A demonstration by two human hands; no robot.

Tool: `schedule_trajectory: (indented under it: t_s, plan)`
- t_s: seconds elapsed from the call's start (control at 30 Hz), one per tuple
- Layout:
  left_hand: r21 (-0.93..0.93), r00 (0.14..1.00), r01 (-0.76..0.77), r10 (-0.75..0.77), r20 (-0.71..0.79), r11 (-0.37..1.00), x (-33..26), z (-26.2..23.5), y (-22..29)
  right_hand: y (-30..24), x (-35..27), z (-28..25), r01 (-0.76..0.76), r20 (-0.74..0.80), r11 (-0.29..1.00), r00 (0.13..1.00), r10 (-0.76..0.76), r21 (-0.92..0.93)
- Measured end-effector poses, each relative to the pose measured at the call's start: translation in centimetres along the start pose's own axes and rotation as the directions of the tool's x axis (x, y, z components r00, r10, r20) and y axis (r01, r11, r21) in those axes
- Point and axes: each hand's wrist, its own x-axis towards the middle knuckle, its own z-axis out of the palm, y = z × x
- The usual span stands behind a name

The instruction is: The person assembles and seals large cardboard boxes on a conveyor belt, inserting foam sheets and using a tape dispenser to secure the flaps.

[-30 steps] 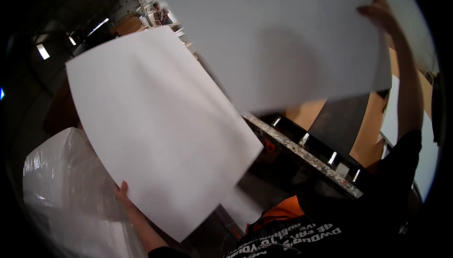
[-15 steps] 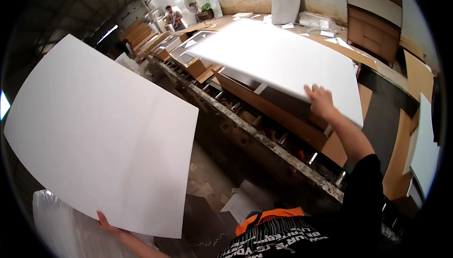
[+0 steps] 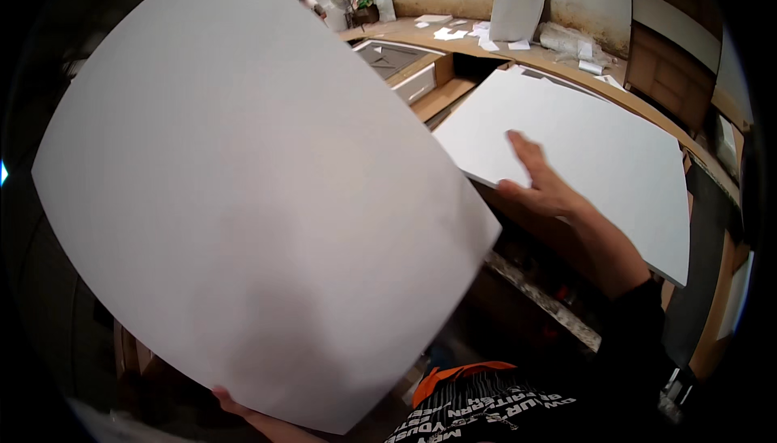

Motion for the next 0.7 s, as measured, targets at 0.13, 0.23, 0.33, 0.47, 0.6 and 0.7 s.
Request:
schedule_trajectory:
  t_s: [0.13,0.23,0.33,0.47,0.6,0.7]
  plan:
    - [-0.087,0.971,0.210,-0.197,0.136,0.974,6.6,-2.2,-7.1,-3.5,9.6,8.2,-0.001,0.208,0.985,0.977,-0.036,0.172]
    - [-0.103,0.959,0.256,-0.239,0.152,0.961,10.5,-3.4,-7.3,-4.6,14.5,13.7,-0.155,0.237,0.957,0.967,0.096,0.244]
    - [-0.125,0.941,0.301,-0.273,0.200,0.946,15.6,-5.2,-9.9,-5.5,20.6,18.4,-0.290,0.283,0.783,0.947,0.152,0.550]
    - [-0.142,0.944,0.286,-0.253,0.213,0.948,21.8,-6.3,-10.8,-2.9,30.0,25.9,-0.012,0.084,0.986,0.996,0.027,-0.168]
    - [-0.180,0.968,0.203,-0.169,0.185,0.963,30.5,-6.6,-11.9,-1.5,39.2,32.4,-0.451,0.524,0.651,0.846,0.095,0.610]
    - [-0.092,0.994,0.099,-0.093,0.065,0.991,36.3,-8.6,-14.5,0.9,46.7,35.0,-0.401,0.494,0.632,0.869,0.033,0.664]
